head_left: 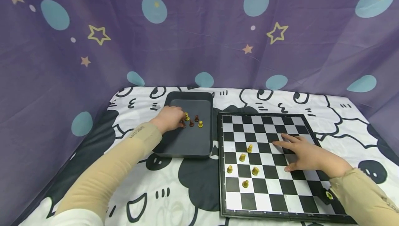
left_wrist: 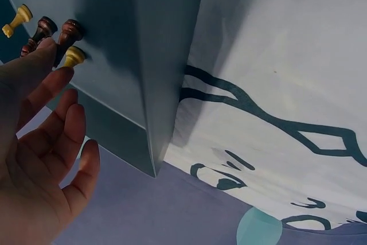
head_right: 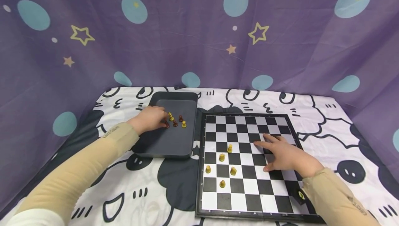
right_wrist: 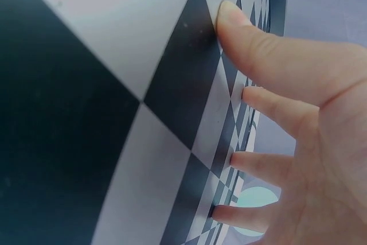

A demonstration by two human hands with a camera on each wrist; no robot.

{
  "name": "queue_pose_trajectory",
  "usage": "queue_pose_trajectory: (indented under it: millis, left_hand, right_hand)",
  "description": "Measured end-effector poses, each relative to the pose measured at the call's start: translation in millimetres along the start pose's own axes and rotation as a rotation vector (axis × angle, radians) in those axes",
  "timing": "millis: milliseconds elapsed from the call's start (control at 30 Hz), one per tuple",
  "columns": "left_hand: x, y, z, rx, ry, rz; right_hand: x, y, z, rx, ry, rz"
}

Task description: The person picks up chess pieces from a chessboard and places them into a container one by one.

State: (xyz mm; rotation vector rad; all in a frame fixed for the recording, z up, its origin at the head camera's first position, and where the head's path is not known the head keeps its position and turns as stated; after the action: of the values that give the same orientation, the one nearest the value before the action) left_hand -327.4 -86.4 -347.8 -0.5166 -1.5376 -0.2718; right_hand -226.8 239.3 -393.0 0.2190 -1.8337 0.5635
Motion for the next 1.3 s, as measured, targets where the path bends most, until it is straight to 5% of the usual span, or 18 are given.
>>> queue_pose_trajectory:
  millis: [500,1300]
  left_hand:
    - [8.5,-3.3,-1.5,0.014,0.021,-0.015]
    - [23.4,14.4,-3.6,-0.026,0.086,-0.002]
  right_hand:
    - [-1,2,0.0,-0.009,-0.006,0.001]
    - [0,0,0.0,0.008,0.001,-0.013]
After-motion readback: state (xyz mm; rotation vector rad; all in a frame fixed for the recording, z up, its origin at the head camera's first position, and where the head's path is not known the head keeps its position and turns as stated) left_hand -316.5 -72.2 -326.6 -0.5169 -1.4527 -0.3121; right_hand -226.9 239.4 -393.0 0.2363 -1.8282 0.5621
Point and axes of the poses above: each hand's wrist, its own z-axis towards the middle knuckle, its own x-axis out of the back of the hand, y = z × x, the point moved 10 cm from there along z, towards the middle knuckle, and after that the axes turned 5 degrees about x, right-handed, at the moved point
